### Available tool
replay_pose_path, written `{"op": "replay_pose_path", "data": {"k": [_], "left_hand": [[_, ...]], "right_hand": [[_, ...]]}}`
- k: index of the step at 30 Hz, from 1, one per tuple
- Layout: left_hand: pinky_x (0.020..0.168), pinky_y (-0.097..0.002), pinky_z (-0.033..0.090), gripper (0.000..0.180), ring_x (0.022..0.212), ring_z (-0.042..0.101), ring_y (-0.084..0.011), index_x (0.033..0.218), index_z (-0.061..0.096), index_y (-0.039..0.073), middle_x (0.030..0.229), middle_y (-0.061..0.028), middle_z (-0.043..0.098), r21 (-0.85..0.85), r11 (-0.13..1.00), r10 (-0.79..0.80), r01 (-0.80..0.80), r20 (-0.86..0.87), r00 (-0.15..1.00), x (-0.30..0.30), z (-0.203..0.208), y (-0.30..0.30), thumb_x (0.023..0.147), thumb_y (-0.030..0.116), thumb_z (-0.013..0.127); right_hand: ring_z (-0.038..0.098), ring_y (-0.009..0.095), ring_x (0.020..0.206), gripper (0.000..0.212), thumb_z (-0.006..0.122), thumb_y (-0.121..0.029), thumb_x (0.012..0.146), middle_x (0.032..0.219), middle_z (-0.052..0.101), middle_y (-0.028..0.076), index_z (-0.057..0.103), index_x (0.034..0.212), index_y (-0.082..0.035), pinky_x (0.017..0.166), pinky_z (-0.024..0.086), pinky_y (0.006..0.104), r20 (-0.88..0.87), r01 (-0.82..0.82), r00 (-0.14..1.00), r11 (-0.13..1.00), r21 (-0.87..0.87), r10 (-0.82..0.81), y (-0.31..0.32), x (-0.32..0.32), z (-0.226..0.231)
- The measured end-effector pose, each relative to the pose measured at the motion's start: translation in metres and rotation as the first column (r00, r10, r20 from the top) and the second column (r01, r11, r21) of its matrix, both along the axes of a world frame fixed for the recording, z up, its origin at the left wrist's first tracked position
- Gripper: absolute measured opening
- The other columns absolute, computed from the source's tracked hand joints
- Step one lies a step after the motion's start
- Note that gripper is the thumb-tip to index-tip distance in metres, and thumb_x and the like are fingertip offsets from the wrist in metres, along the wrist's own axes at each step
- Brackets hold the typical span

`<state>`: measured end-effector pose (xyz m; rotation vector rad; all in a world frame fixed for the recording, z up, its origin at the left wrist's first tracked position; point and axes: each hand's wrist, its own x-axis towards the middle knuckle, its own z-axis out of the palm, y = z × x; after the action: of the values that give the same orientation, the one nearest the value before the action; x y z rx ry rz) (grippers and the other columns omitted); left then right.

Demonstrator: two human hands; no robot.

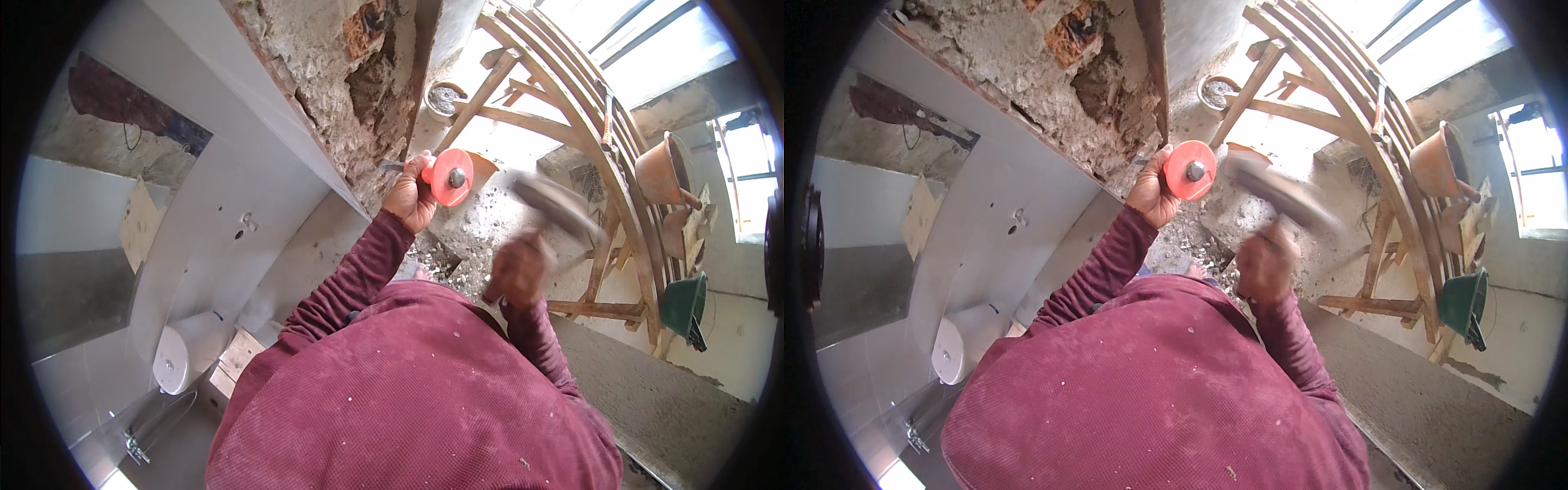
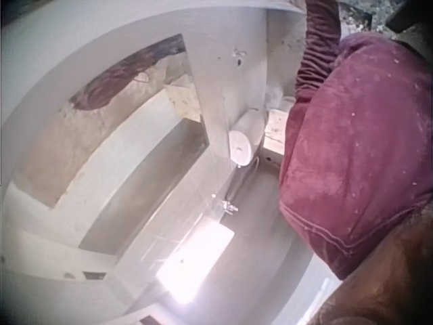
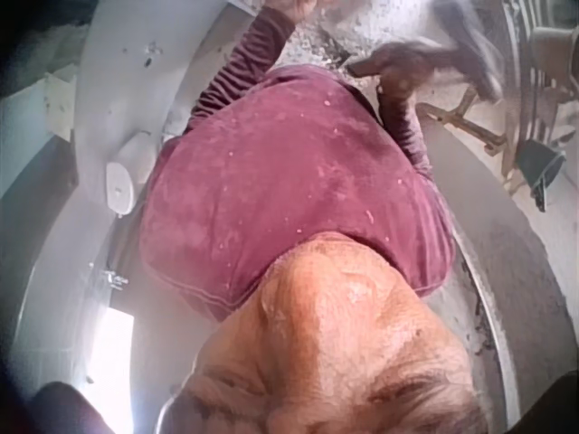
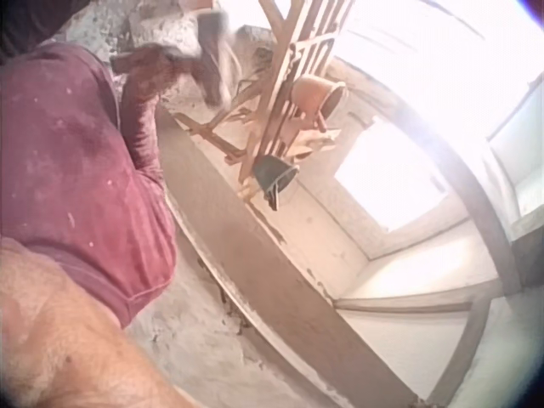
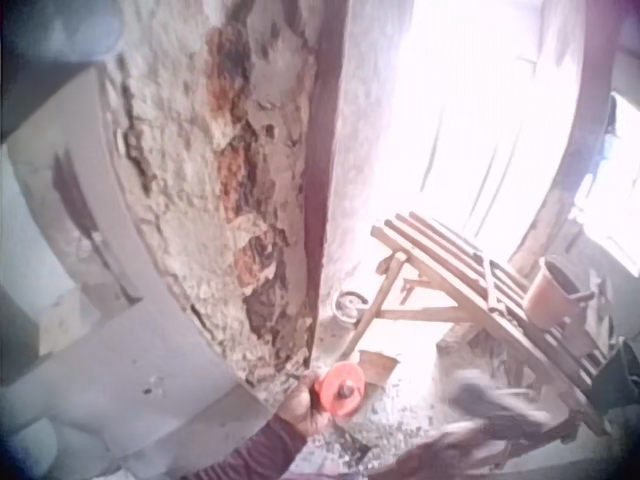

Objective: The person uses a hammer and chisel to chip away plaster and mortar from a brick wall. They repeatedly strike the chisel to break the surface, occasionally pause to clear debris by hand, and continue removing material along the wall edge.

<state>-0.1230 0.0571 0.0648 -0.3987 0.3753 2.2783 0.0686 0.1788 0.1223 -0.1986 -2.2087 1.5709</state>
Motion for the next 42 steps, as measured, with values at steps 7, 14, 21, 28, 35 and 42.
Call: {"op": "replay_pose_path", "data": {"k": [7, 14, 21, 28, 35, 42], "left_hand": [[0.078, -0.0261, 0.055, 0.005, 0.082, 0.061, -0.0109, 0.091, 0.054, 0.006, 0.084, -0.0006, 0.059, -0.018, 0.999, 0.036, -0.036, 0.028, 0.999, 0.000, 0.001, -0.003, 0.090, 0.010, 0.056], [0.086, -0.0315, 0.053, 0.020, 0.091, 0.061, -0.0157, 0.104, 0.052, 0.002, 0.100, -0.0070, 0.060, 0.032, 0.999, -0.014, 0.015, -0.022, 1.000, -0.002, -0.021, -0.003, 0.092, 0.017, 0.055], [0.077, -0.0251, 0.056, 0.009, 0.080, 0.062, -0.0106, 0.095, 0.055, 0.005, 0.089, -0.0026, 0.062, 0.017, 0.999, 0.041, -0.042, 0.042, 0.998, -0.004, 0.000, -0.006, 0.091, 0.013, 0.056], [0.092, -0.0371, 0.051, 0.032, 0.102, 0.058, -0.0207, 0.113, 0.048, -0.002, 0.111, -0.0116, 0.058, 0.049, 0.999, -0.013, 0.015, -0.039, 0.999, -0.013, -0.025, -0.006, 0.093, 0.022, 0.054], [0.085, -0.0329, 0.054, 0.024, 0.093, 0.060, -0.0171, 0.108, 0.050, 0.001, 0.103, -0.0087, 0.059, 0.068, 0.997, -0.034, 0.036, -0.032, 0.999, -0.007, -0.024, -0.005, 0.093, 0.019, 0.053], [0.079, -0.0275, 0.055, 0.014, 0.084, 0.060, -0.0127, 0.101, 0.051, 0.003, 0.093, -0.0040, 0.058, 0.032, 0.999, -0.014, 0.014, 0.010, 1.000, -0.006, -0.010, -0.007, 0.092, 0.014, 0.053]], "right_hand": [[0.045, 0.011, 0.042, 0.045, 0.045, -0.047, 0.093, 0.057, 0.047, 0.004, 0.045, 0.092, -0.003, 0.038, 0.038, 0.0245, -0.054, 0.215, 0.967, 0.911, -0.351, -0.249, -0.017, 0.004, 0.038], [0.044, 0.009, 0.044, 0.023, 0.044, -0.022, 0.094, 0.062, 0.051, 0.003, 0.051, 0.091, -0.001, 0.040, 0.036, 0.0254, 0.338, 0.054, 0.941, 0.981, -0.184, 0.012, -0.005, -0.012, 0.020], [0.046, 0.014, 0.046, 0.036, 0.049, -0.037, 0.092, 0.062, 0.049, 0.004, 0.048, 0.099, -0.001, 0.040, 0.040, 0.0282, -0.411, -0.016, 0.875, 0.833, -0.553, -0.256, -0.024, -0.012, 0.051], [0.043, 0.009, 0.044, 0.026, 0.046, -0.024, 0.092, 0.053, 0.046, 0.000, 0.052, 0.084, 0.000, 0.040, 0.034, 0.0247, 0.236, 0.087, 0.971, 0.960, -0.265, -0.023, -0.017, -0.009, 0.034], [0.044, 0.010, 0.042, 0.033, 0.045, -0.033, 0.094, 0.057, 0.047, 0.003, 0.048, 0.084, -0.002, 0.038, 0.037, 0.0235, -0.097, 0.143, 0.988, 0.953, 0.266, -0.121, -0.009, -0.008, 0.003], [0.045, 0.011, 0.043, 0.042, 0.048, -0.045, 0.092, 0.060, 0.050, 0.006, 0.048, 0.094, -0.003, 0.039, 0.039, 0.0239, -0.064, 0.164, 0.981, 0.953, -0.253, -0.185, -0.024, -0.001, 0.044]]}}
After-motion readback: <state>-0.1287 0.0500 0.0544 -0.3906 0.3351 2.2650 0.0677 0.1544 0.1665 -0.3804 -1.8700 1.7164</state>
